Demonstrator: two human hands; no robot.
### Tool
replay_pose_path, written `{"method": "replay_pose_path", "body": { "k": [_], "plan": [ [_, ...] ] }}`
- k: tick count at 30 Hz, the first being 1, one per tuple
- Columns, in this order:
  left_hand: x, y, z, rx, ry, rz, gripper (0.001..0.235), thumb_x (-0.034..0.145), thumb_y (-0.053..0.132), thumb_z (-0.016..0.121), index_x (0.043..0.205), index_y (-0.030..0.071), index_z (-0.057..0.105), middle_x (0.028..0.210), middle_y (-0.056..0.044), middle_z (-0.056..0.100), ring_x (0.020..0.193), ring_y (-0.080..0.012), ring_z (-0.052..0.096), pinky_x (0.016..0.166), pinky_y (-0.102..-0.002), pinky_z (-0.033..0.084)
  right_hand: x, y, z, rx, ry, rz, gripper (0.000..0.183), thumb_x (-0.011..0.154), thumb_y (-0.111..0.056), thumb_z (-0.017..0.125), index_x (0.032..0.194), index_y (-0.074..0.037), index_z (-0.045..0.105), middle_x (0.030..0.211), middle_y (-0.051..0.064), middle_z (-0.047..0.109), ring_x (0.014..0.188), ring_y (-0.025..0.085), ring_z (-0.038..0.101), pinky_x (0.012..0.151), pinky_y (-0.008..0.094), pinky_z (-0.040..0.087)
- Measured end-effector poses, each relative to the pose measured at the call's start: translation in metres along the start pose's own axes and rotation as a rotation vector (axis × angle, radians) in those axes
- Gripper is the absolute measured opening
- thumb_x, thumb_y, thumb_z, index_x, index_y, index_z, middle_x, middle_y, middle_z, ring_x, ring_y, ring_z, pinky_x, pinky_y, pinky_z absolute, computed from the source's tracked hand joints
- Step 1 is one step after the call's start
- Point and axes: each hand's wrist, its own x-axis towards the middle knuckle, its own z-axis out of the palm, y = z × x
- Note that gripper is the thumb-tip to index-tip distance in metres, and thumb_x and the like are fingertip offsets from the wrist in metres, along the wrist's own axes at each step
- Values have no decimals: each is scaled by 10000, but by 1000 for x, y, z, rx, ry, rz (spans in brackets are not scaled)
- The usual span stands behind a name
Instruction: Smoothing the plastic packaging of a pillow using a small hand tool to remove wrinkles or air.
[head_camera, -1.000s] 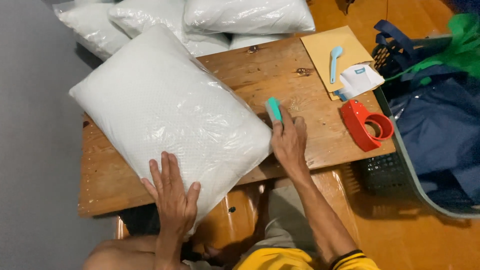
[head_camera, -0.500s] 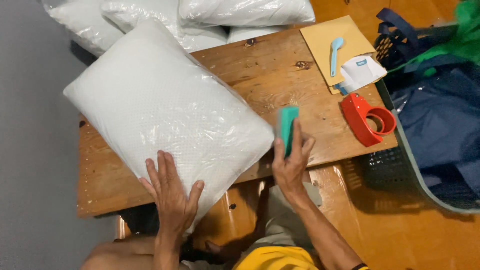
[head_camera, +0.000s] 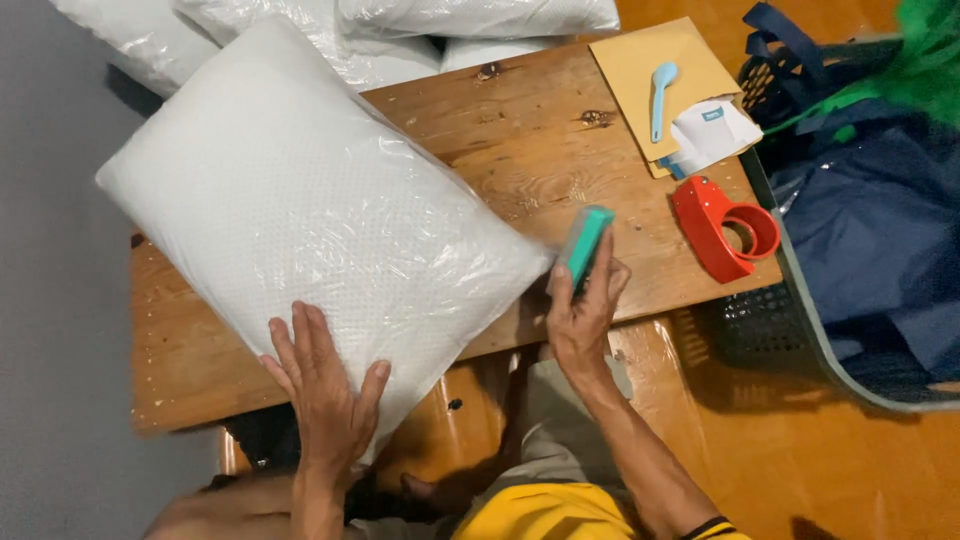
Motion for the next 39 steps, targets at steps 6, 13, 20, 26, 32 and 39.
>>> {"method": "replay_pose_path", "body": {
  "k": [6, 13, 20, 26, 32, 39],
  "plan": [
    [-1, 7, -2, -3, 10, -9, 932, 956, 515, 527, 1632, 17, 122, 1721, -154, 77, 1581, -420, -16, 1200, -690, -79, 8, -26, 12, -109, -174, -458, 534, 1047, -158, 558, 1554, -72, 411, 1180, 270, 485, 1079, 414, 499, 962, 513, 462],
    [-3, -5, 8, 26, 8, -7, 961, 934, 557, 499, 1633, 22, 113, 1722, -157, 69, 1577, -427, -21, 1180, -724, -53, 77, -36, -17, -166, -579, 293, 683, 898, -343, 365, 1571, -244, 429, 1016, 198, 525, 1133, 379, 512, 943, 431, 452],
    [-2, 10, 1, -29, 21, -57, 929, 942, 567, 492, 1638, 66, 134, 1723, -126, 112, 1584, -392, 3, 1188, -693, -71, 67, -41, 3, -212, -469, 11, 576, 931, -269, 414, 1495, -222, 519, 1047, 215, 534, 968, 414, 589, 777, 523, 518],
    [2, 10, 2, -49, 34, -83, 917, 939, 561, 487, 1641, 89, 135, 1722, -133, 122, 1584, -395, -4, 1178, -716, -46, 39, -13, -37, -263, -609, 390, 532, 984, -346, 341, 1468, -189, 497, 1029, 251, 532, 1029, 533, 548, 921, 512, 450],
    [6, 23, 0, -74, 70, -61, 886, 956, 505, 521, 1640, 72, 158, 1723, -132, 128, 1588, -393, 6, 1189, -699, -61, -16, -7, 1, 88, -179, 66, 677, 1048, -424, 428, 1584, -46, 262, 1384, 239, 425, 1261, 375, 456, 1032, 507, 409],
    [29, 56, 9, -136, 80, -109, 844, 1000, 474, 527, 1647, 84, 151, 1725, -145, 72, 1571, -418, -53, 1149, -701, -137, -56, 2, 7, 338, -425, -289, 466, 958, -139, 632, 1374, 2, 476, 1271, 197, 509, 1210, 387, 542, 1082, 482, 436]
  ]
}}
